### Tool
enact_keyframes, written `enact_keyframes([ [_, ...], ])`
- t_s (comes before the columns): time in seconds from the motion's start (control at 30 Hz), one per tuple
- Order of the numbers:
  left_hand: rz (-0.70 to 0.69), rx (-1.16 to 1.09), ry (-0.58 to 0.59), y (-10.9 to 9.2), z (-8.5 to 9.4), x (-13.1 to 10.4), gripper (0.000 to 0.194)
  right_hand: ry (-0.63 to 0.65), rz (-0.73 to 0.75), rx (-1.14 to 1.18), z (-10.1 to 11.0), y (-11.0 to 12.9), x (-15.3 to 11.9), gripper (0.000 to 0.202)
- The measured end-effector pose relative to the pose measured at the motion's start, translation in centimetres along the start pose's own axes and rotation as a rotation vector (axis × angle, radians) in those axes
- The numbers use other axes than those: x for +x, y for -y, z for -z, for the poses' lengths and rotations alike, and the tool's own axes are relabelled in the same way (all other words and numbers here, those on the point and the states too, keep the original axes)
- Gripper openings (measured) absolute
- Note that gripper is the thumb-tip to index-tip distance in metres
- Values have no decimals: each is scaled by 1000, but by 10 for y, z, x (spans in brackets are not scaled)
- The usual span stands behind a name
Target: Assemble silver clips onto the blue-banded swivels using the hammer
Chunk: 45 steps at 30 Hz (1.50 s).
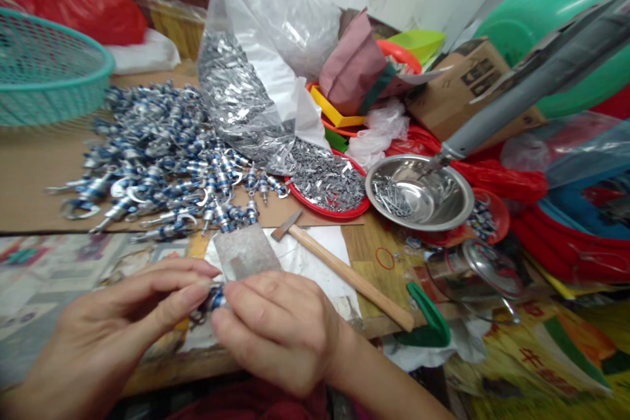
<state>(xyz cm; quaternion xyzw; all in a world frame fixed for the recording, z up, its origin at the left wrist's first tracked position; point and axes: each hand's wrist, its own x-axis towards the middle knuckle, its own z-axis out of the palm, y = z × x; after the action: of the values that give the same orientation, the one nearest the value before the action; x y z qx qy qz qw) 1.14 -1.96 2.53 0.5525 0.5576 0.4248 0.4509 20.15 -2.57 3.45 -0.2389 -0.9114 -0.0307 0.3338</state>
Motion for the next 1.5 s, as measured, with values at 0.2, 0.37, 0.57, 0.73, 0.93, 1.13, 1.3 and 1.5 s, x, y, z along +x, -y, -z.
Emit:
enact_keyframes([
  [0.2,18,5,80,5,3,1,11,-177,-138,77,-12,0,-4,17],
  [0.37,287,-311,45,18,-6,-9,23,-272,-424,327,-25,14,-4,10],
  [0.57,321,-506,109,23,-11,-9,73,29,-612,304,-9,-14,5,13],
  [0.73,366,-497,316,27,1,7,72,232,-946,-349,11,-117,-7,26],
  [0.93,409,-527,534,27,6,26,78,534,-1047,-518,-1,-175,-21,26],
  [1.13,379,-574,563,28,9,32,84,621,-1030,-528,-6,-169,-15,28],
  [1.3,385,-583,485,33,8,30,87,514,-1041,-470,-6,-176,-16,27],
  [1.5,364,-593,452,34,7,32,87,287,-1039,-240,10,-149,-6,17],
])
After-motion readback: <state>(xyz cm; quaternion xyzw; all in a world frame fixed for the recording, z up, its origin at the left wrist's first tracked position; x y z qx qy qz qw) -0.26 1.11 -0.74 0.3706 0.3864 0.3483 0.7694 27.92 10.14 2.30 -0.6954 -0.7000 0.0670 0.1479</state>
